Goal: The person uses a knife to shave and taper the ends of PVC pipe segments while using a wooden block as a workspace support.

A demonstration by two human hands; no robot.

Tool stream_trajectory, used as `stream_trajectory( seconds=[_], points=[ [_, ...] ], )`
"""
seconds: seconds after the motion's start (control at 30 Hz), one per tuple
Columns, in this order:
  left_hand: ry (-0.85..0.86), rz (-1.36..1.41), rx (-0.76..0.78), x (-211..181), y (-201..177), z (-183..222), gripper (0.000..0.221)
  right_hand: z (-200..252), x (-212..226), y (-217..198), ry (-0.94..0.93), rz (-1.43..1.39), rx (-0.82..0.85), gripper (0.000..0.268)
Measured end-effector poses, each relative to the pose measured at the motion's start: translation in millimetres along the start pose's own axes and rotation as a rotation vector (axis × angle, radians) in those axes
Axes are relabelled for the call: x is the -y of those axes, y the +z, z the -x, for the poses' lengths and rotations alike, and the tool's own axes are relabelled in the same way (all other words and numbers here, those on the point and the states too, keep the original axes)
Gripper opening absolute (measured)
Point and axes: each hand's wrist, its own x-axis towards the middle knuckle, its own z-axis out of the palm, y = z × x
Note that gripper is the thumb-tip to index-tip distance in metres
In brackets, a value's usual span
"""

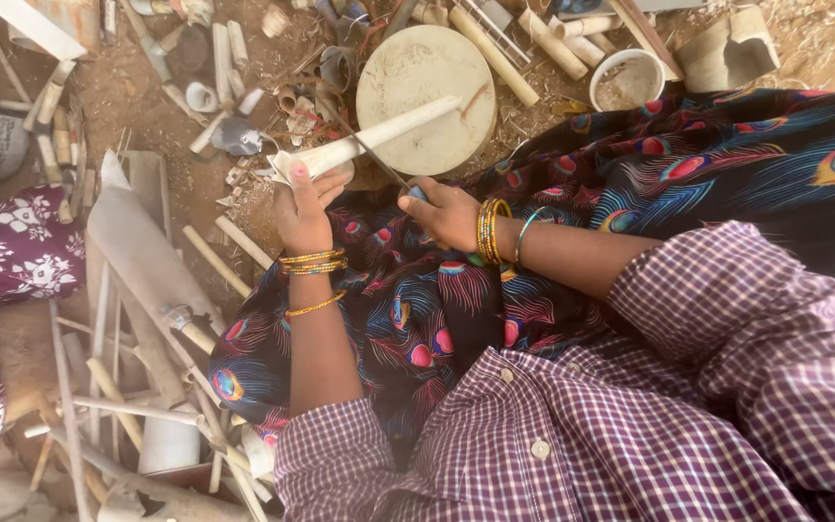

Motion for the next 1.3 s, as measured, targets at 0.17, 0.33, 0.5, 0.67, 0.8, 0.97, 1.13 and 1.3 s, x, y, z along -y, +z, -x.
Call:
stream_trajectory(
  seconds=[0.17, 0.33, 0.5, 0.67, 0.8, 0.97, 1.13, 1.3],
  points=[
    [-0.044, 0.112, -0.052, 11.8, -5.3, -6.5, 0.069, 15.8, 16.5, 8.9, -0.126, -0.251, 0.314, 0.037],
    [-0.052, 0.092, -0.065, 23.2, -3.7, -11.8, 0.071, 9.8, 14.5, 11.1, -0.032, -0.348, 0.315, 0.036],
    [-0.099, 0.112, -0.073, 18.7, -4.2, -10.4, 0.073, 3.2, 14.1, 6.9, -0.028, -0.199, 0.140, 0.033],
    [-0.059, 0.082, -0.062, 8.3, 0.6, -7.4, 0.073, 3.7, 12.7, 9.4, -0.028, -0.196, 0.178, 0.032],
    [-0.008, 0.081, -0.016, 1.4, 3.1, -8.8, 0.073, 5.7, 17.4, 12.1, 0.026, -0.078, 0.056, 0.034],
    [-0.052, 0.079, -0.066, 4.0, 5.1, -6.5, 0.069, 6.3, 15.9, 13.2, -0.050, 0.000, 0.084, 0.034],
    [0.068, 0.061, 0.000, 0.4, 4.7, -8.2, 0.049, -19.6, -26.5, 13.5, 0.007, 0.164, -0.072, 0.035],
    [0.036, -0.009, -0.173, -4.6, 5.7, -7.1, 0.033, -75.6, -80.9, -25.1, -0.076, 0.473, -0.181, 0.034]
  ],
)
